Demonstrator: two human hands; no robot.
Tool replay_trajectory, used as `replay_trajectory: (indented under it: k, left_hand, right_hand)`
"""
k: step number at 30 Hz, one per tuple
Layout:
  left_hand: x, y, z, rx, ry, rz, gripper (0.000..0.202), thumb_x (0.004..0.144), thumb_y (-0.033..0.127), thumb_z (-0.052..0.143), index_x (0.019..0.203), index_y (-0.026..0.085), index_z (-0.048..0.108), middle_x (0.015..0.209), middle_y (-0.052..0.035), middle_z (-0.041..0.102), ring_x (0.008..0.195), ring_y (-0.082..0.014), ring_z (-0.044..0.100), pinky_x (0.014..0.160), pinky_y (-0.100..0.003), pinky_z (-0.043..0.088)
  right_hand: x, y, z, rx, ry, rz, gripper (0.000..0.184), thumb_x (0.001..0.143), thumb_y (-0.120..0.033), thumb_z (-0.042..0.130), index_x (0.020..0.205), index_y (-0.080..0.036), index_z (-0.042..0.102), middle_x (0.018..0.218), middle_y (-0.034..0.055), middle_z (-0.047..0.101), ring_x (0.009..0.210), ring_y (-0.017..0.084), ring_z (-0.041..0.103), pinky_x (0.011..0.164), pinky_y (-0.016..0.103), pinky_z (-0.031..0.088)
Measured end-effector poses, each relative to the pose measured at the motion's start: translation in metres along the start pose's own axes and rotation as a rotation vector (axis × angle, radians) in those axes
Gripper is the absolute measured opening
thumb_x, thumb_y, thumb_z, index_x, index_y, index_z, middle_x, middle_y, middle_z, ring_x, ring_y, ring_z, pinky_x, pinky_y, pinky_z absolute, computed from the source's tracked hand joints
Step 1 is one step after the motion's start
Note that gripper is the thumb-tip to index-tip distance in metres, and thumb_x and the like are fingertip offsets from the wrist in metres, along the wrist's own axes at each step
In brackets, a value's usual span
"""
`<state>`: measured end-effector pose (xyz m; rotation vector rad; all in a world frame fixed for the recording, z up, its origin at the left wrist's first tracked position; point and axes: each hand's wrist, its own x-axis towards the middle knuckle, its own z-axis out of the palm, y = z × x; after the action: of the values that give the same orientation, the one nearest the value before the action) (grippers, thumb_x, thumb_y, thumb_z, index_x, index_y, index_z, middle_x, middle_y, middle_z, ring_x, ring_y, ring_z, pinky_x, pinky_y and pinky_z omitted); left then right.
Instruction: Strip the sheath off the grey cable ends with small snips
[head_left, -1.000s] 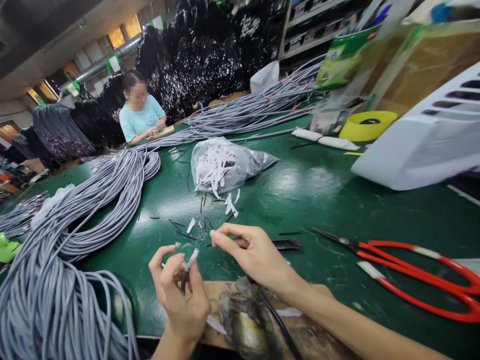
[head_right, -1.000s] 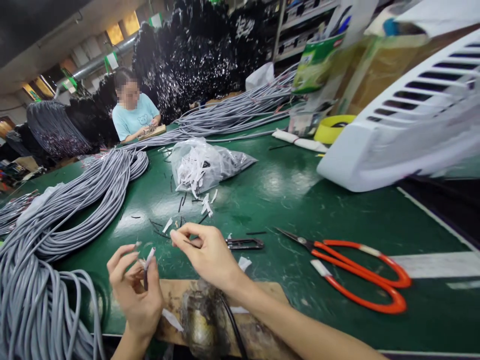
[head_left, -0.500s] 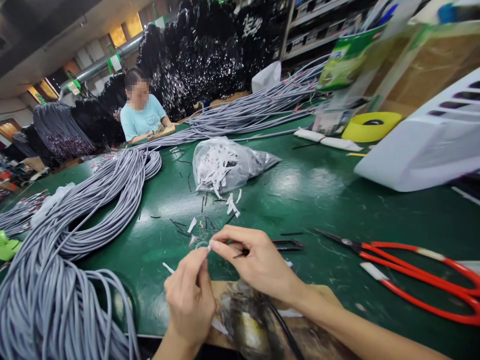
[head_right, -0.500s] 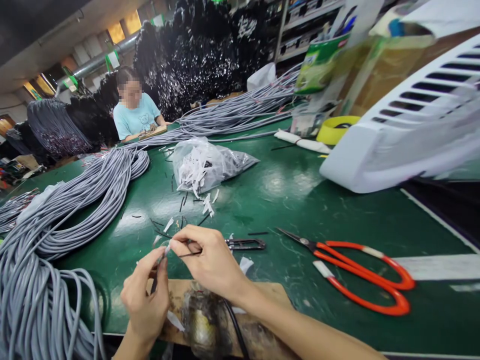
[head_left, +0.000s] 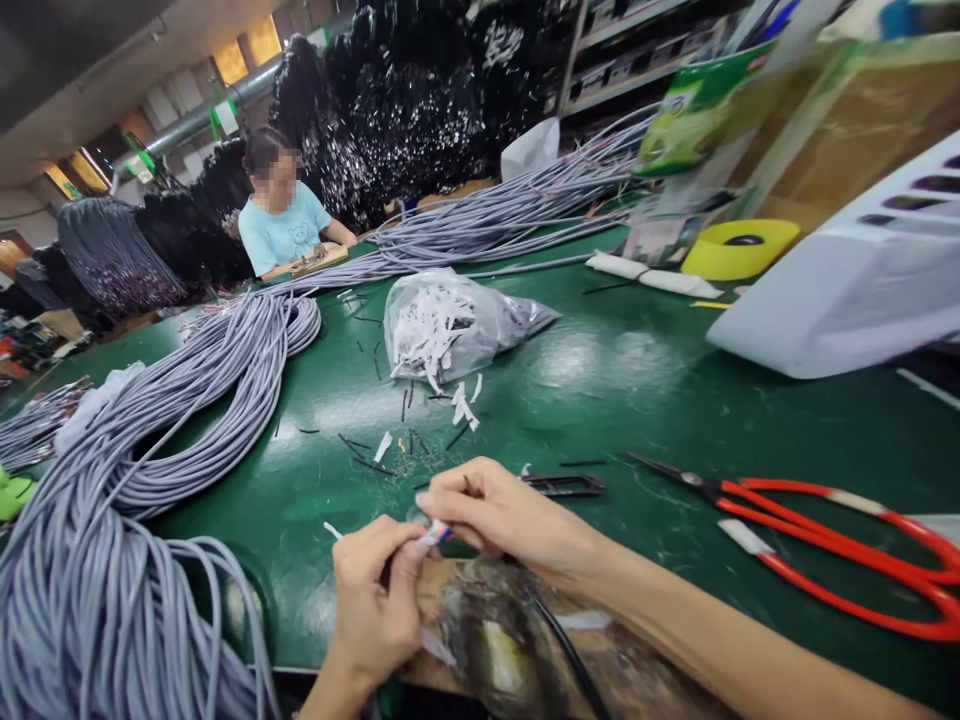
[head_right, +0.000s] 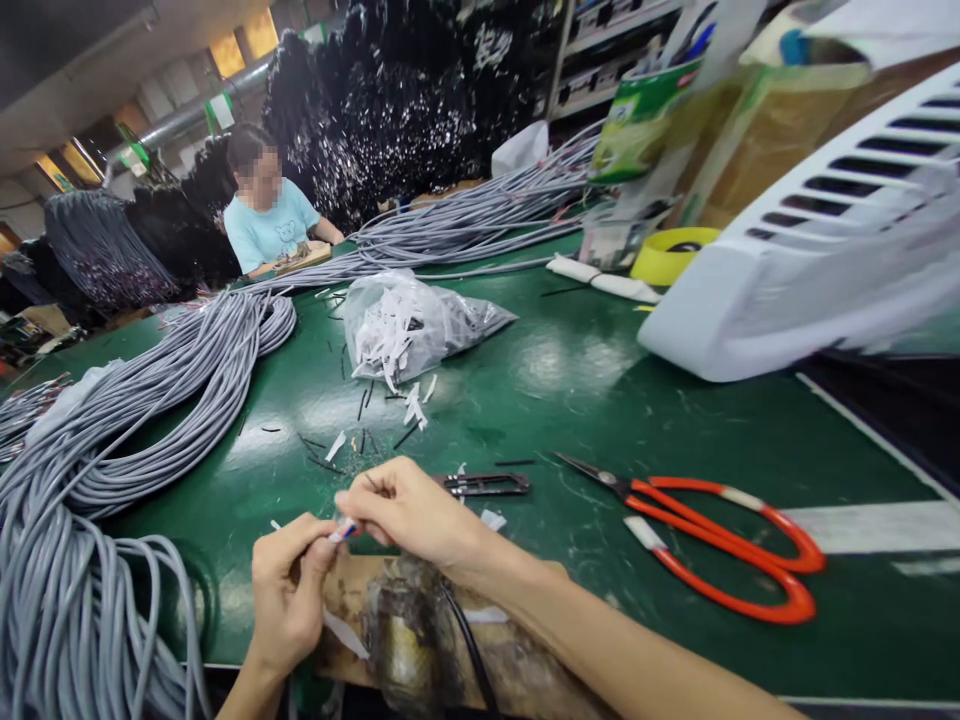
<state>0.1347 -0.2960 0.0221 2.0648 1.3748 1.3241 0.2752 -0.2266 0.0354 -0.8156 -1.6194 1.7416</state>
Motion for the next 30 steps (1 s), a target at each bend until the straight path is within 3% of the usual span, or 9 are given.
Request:
replay_trajectory:
  k: [4,7,11,15,19,22,25,27,30]
  left_hand:
    - [0.000,-0.001,-0.001,-0.163,0.008,-0.236,0.038,0.090,0.033,0.041,0.061,0.015,0.059,0.049,0.0009,0.051,0.043,-0.0087,0.043,0.046,-0.020,0.034]
    - [0.001,-0.001,-0.001,-0.261,0.030,-0.334,0.047,0.087,0.045,0.043,0.053,0.014,0.054,0.045,0.0025,0.042,0.041,-0.0073,0.036,0.042,-0.019,0.030]
    - [0.002,-0.003,-0.001,-0.399,-0.019,-0.515,0.045,0.080,0.051,0.051,0.061,0.012,0.063,0.047,0.0006,0.048,0.037,-0.0049,0.030,0.035,-0.017,0.025]
    - [0.001,-0.008,-0.002,-0.493,0.034,-0.665,0.040,0.070,0.049,0.063,0.069,0.010,0.068,0.052,-0.0023,0.058,0.029,-0.0031,0.032,0.028,-0.016,0.027]
    - [0.001,-0.008,0.000,-0.221,0.155,-0.507,0.023,0.075,0.033,0.061,0.074,0.012,0.070,0.055,-0.0035,0.062,0.037,-0.0095,0.049,0.035,-0.019,0.039]
    - [0.000,-0.004,0.002,0.066,0.011,-0.219,0.019,0.080,0.016,0.052,0.080,0.016,0.070,0.066,-0.0055,0.067,0.057,-0.0148,0.060,0.054,-0.023,0.048]
    - [-0.004,0.000,-0.002,0.176,-0.172,-0.025,0.022,0.082,0.013,0.047,0.088,0.017,0.068,0.070,-0.0063,0.067,0.064,-0.0170,0.062,0.059,-0.025,0.048]
    - [-0.006,-0.001,-0.007,0.122,-0.215,-0.024,0.020,0.083,0.016,0.047,0.089,0.017,0.066,0.070,-0.0063,0.065,0.064,-0.0170,0.061,0.059,-0.025,0.047]
    - [-0.006,-0.005,-0.010,-0.062,-0.102,-0.195,0.020,0.087,0.022,0.044,0.083,0.015,0.062,0.059,-0.0022,0.059,0.049,-0.0119,0.053,0.047,-0.020,0.042]
  right_hand:
    - [-0.008,-0.009,0.001,-0.064,0.034,-0.243,0.029,0.076,-0.041,0.057,0.081,-0.013,0.065,0.066,0.0007,0.056,0.044,0.005,0.032,0.040,0.019,0.026]
    - [-0.011,-0.009,0.002,-0.199,0.024,-0.372,0.023,0.076,-0.035,0.062,0.078,-0.014,0.071,0.070,0.0040,0.060,0.051,0.008,0.042,0.044,0.020,0.032]
    - [-0.006,0.002,0.003,-0.252,0.219,-0.316,0.025,0.075,-0.034,0.061,0.061,-0.014,0.066,0.054,0.0016,0.058,0.050,0.011,0.048,0.047,0.022,0.037]
    - [-0.001,0.006,0.002,-0.312,0.232,-0.239,0.029,0.079,-0.033,0.053,0.057,-0.015,0.060,0.050,-0.0007,0.054,0.047,0.010,0.044,0.044,0.021,0.034]
    - [-0.006,0.006,0.003,-0.517,0.145,-0.422,0.028,0.083,-0.025,0.047,0.059,-0.016,0.057,0.052,-0.0005,0.054,0.047,0.009,0.044,0.045,0.021,0.033]
    - [-0.011,0.005,-0.001,-0.781,0.166,-0.691,0.029,0.084,-0.014,0.039,0.060,-0.017,0.056,0.055,0.0008,0.053,0.050,0.011,0.045,0.047,0.023,0.030]
    - [-0.010,0.001,-0.010,-0.823,0.264,-0.747,0.028,0.082,-0.010,0.040,0.059,-0.017,0.053,0.054,-0.0006,0.048,0.049,0.010,0.042,0.046,0.022,0.029]
    - [-0.007,-0.002,-0.014,-0.718,0.268,-0.681,0.024,0.080,-0.010,0.043,0.059,-0.017,0.051,0.055,-0.0008,0.049,0.051,0.010,0.044,0.048,0.021,0.032]
    - [-0.005,-0.005,-0.013,-0.604,0.164,-0.565,0.024,0.077,-0.011,0.043,0.055,-0.018,0.049,0.055,-0.0010,0.050,0.051,0.010,0.045,0.050,0.021,0.033]
